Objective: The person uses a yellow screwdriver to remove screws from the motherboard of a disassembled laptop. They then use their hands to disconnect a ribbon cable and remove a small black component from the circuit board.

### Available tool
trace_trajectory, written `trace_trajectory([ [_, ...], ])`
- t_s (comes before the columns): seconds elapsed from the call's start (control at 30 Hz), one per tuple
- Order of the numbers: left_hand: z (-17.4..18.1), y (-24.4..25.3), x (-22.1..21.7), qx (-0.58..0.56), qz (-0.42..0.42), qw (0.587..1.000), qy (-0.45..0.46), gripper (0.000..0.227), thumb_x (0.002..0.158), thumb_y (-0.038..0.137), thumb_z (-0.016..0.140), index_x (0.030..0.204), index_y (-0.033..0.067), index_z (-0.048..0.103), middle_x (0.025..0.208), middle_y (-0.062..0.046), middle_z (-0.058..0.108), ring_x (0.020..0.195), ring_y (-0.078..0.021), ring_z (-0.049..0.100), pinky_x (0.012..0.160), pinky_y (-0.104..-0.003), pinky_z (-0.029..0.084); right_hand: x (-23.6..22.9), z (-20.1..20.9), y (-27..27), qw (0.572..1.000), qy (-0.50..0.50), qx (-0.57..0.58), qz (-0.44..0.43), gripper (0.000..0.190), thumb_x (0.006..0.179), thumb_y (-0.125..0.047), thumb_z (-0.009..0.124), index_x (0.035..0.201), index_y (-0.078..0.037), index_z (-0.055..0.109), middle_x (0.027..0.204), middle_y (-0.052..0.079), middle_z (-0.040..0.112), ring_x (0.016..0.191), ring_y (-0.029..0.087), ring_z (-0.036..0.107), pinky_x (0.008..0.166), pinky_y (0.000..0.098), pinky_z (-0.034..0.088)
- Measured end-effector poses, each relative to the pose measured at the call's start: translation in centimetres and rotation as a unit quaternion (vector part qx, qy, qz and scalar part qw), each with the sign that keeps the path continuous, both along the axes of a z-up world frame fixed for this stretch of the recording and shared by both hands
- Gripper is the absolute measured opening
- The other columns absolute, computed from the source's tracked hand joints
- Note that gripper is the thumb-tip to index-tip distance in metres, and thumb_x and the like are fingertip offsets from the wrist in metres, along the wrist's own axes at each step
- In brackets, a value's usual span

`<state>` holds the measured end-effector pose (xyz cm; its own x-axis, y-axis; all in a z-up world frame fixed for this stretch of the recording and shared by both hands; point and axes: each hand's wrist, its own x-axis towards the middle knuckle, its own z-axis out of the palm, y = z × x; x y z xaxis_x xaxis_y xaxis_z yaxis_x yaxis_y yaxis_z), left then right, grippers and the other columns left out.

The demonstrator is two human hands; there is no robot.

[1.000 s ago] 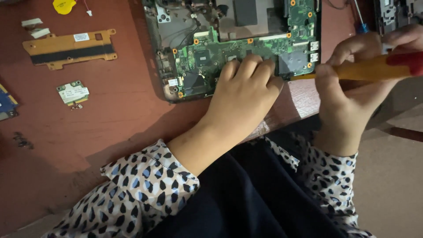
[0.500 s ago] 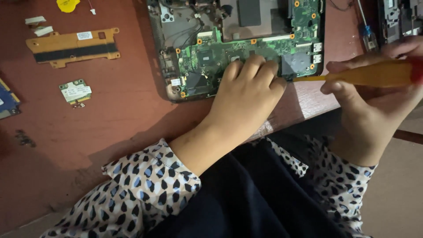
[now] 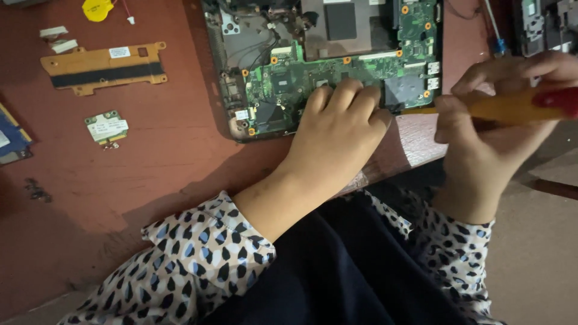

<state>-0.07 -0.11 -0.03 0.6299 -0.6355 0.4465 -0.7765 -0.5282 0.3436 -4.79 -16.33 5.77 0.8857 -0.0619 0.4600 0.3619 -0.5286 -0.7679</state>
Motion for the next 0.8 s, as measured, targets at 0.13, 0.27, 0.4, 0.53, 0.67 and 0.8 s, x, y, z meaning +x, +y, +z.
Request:
trace_trajectory([
  [0.13, 0.1, -0.1, -0.1, 0.003, -0.007, 1.000, 0.020, 0.017, 0.075, 0.013, 0.077, 0.092, 0.0153, 0.072, 0.119, -0.006, 0.063, 0.116, -0.0277, 0.052, 0.088, -0.043, 0.046, -0.7, 0.7, 0.5, 0.999, 0.041, 0.033, 0.001, 0.042, 0.105, 0.004, 0.059, 0.127, -0.013, 0.027, 0.092, 0.015, 0.044, 0.065, 0.021, 0.049, 0.055, 0.0271, 0.044],
  [0.27, 0.1, 0.0, 0.0, -0.025, 0.010, 1.000, -0.016, 0.016, 0.077, 0.010, 0.077, 0.090, 0.0160, 0.072, 0.112, -0.005, 0.064, 0.110, -0.0258, 0.053, 0.085, -0.039, 0.045, -1.5, 1.3, 0.7, 0.997, 0.064, 0.031, -0.033, 0.039, 0.107, -0.005, 0.056, 0.133, 0.001, 0.027, 0.104, 0.025, 0.055, 0.075, 0.026, 0.059, 0.071, 0.0332, 0.057],
  [0.4, 0.1, -0.1, 0.1, -0.023, 0.013, 0.999, -0.020, 0.014, 0.079, 0.012, 0.077, 0.092, 0.0160, 0.071, 0.111, -0.003, 0.066, 0.108, -0.0242, 0.053, 0.083, -0.038, 0.045, -1.9, 0.6, -1.4, 0.996, 0.073, 0.035, -0.046, 0.065, 0.098, 0.003, 0.068, 0.149, -0.001, 0.028, 0.110, 0.027, 0.058, 0.087, 0.028, 0.063, 0.077, 0.0358, 0.060],
  [0.53, -0.1, -0.1, 0.0, -0.013, 0.016, 1.000, -0.017, 0.018, 0.079, 0.014, 0.076, 0.096, 0.0153, 0.072, 0.111, -0.003, 0.066, 0.110, -0.0239, 0.055, 0.086, -0.039, 0.045, -0.9, 0.5, -1.3, 0.998, 0.036, -0.048, -0.016, 0.052, 0.099, 0.009, 0.075, 0.121, -0.003, 0.030, 0.099, 0.022, 0.051, 0.085, 0.029, 0.059, 0.081, 0.0357, 0.053],
  [0.67, -0.1, 0.0, 0.0, -0.016, 0.027, 0.999, -0.043, 0.020, 0.082, 0.013, 0.075, 0.102, 0.0149, 0.071, 0.108, -0.002, 0.065, 0.109, -0.0225, 0.055, 0.085, -0.036, 0.045, -0.9, -1.0, -2.9, 0.998, 0.014, -0.055, -0.026, 0.054, 0.099, 0.016, 0.075, 0.116, -0.001, 0.027, 0.102, 0.020, 0.040, 0.083, 0.027, 0.051, 0.079, 0.0380, 0.053],
  [0.8, 0.0, -0.1, 0.0, -0.009, 0.023, 0.999, -0.031, 0.018, 0.081, 0.016, 0.076, 0.098, 0.0162, 0.072, 0.108, -0.001, 0.065, 0.107, -0.0228, 0.054, 0.083, -0.038, 0.045, -1.0, -0.9, -2.7, 0.998, 0.016, -0.065, -0.008, 0.055, 0.099, 0.014, 0.075, 0.116, -0.007, 0.027, 0.108, 0.015, 0.036, 0.085, 0.021, 0.043, 0.077, 0.0322, 0.047],
])
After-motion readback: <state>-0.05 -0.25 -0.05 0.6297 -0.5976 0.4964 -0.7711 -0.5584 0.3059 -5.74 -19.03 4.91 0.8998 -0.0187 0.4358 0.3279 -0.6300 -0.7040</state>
